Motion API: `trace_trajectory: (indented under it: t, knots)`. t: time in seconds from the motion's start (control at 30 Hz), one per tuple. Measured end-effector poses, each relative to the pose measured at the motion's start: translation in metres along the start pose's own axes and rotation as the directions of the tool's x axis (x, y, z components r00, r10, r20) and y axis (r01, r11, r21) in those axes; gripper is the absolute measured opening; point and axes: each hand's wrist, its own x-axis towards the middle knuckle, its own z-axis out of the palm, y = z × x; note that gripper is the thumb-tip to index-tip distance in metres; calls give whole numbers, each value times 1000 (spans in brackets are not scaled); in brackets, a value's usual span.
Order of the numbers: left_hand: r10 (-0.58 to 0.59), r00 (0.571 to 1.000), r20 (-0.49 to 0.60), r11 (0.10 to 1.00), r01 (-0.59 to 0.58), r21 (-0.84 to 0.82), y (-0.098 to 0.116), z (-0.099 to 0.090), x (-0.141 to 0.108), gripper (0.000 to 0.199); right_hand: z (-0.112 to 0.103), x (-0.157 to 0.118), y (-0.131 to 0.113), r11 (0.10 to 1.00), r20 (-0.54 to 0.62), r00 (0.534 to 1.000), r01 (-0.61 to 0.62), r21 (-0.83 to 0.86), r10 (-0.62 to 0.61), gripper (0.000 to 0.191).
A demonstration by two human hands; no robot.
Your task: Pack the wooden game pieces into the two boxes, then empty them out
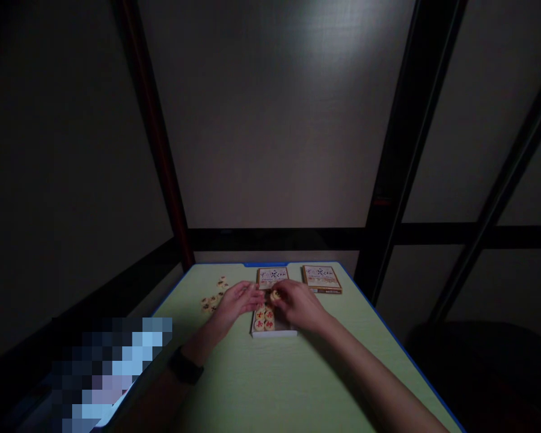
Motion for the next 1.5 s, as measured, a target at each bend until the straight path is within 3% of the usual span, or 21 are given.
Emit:
trace_trajectory:
  t: [0.1, 0.2, 0.33, 0.6, 0.87, 1.07, 1.3, 1.4, 1.43, 1.5]
  knots:
    - [47, 989, -142, 994, -33, 104, 0, -7, 7, 28, -7, 1, 4, 986, 213, 976, -17, -169, 53, 19]
    - [50, 974, -220, 982, -8, 187, -4, -13, 12, 20, 3, -2, 4, 953, 305, 952, 61, -297, 34, 20]
    - [26, 976, -218, 976, 23, 218, -8, -14, 12, 15, 19, -4, 5, 935, 288, 957, 68, -348, 38, 24]
    - [39, 991, -129, 973, -9, 233, -10, -11, 9, 18, 28, -4, 19, 972, 192, 981, 19, -235, 27, 21]
    - [36, 990, -134, 965, 0, 264, -10, -13, 8, 15, 26, -5, 15, 952, 213, 977, 54, -301, 12, 18]
    - [45, 989, -139, 962, -5, 273, -9, -12, 8, 11, 25, -4, 13, 945, 190, 980, 14, -327, 52, 20]
    - [62, 991, -116, 951, -24, 310, -2, -13, 13, 10, 25, -3, 19, 974, 179, 982, -17, -226, 59, 14]
    - [153, 979, -134, 841, -58, 538, 24, -33, 13, 14, 19, -4, 21, 987, 166, 985, -25, -159, 52, 17]
    - [213, 969, -123, 757, -84, 649, 34, -44, 12, 15, 16, -4, 21, 989, 152, 987, -23, -148, 46, 17]
    - [300, 953, -50, 461, -99, 882, 53, -69, 6, 18, 10, -2, 21, 992, 106, 994, -5, -129, 19, 19]
